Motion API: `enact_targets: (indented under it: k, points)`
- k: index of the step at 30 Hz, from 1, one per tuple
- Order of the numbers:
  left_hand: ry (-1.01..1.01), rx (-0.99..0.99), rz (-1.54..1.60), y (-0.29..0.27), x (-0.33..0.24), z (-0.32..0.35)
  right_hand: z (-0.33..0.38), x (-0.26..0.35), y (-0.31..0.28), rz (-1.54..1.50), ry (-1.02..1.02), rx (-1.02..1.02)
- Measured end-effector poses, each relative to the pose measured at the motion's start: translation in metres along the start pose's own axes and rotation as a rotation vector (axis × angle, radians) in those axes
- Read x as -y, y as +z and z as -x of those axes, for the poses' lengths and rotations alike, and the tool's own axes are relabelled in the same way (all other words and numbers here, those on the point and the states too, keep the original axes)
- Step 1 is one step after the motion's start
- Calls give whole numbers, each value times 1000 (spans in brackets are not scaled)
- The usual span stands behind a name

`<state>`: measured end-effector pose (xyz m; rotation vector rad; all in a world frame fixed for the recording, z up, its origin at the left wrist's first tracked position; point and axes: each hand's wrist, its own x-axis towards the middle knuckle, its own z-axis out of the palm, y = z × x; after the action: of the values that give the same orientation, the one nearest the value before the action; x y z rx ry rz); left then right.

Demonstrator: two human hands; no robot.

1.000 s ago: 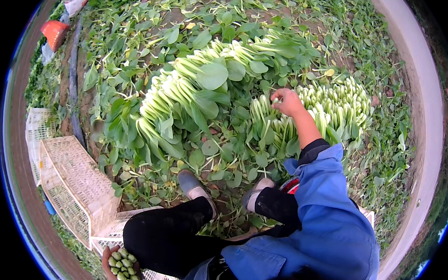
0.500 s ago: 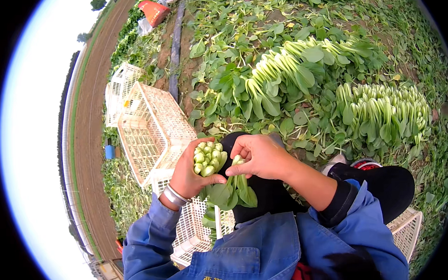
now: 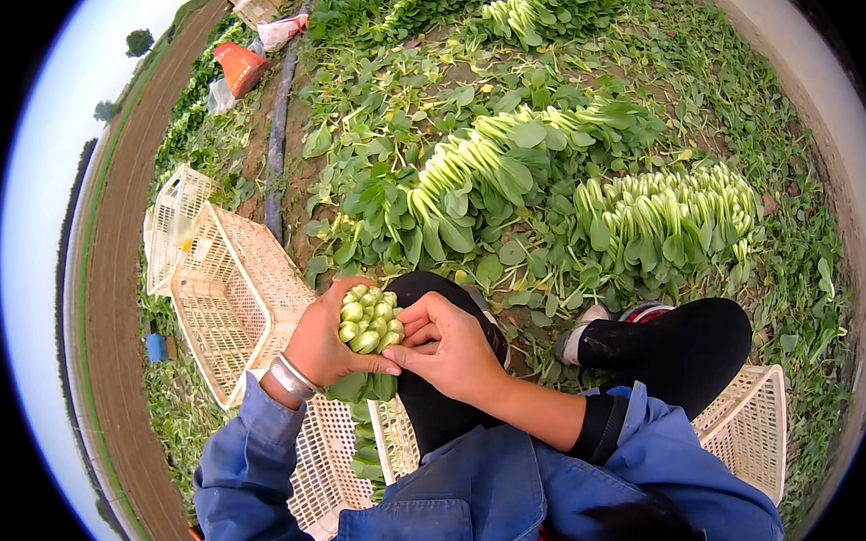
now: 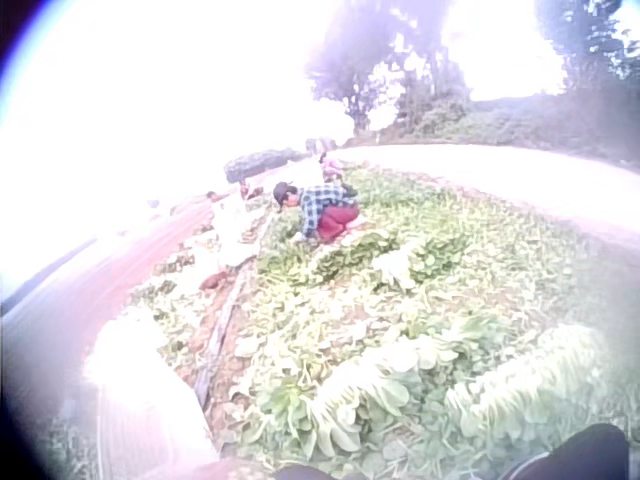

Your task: The person gathers small green vegetables from a pile on the ground, aligns them into a bunch, and secures them with a red rubber band. The person then places the completed bundle into a nearby white plastic crate.

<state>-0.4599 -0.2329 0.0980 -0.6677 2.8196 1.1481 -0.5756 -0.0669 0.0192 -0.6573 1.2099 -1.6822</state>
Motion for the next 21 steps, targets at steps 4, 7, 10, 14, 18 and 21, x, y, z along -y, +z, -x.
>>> enact_targets:
  k: [4, 7, 10, 14, 18, 21]
  points:
    - [-9, -129, -18, 24, -4, 0, -3, -17, -1, 30, -148, -74]
    - [-128, -278, -11, 40, -4, 12, -28, -15, -20, 150, -276, 97]
    - [-281, -398, -62, 64, -4, 22, -67, -15, -82, 317, -325, 335]
    - [-396, -484, -119, 74, -10, 42, -137, -105, -246, 307, 143, -323]
    - [-556, -483, -4, 74, -2, 42, -177, -177, -447, 1194, 65, -865]
    - [-870, -556, 422, 72, -22, 18, -196, -190, -499, 1574, 231, -815]
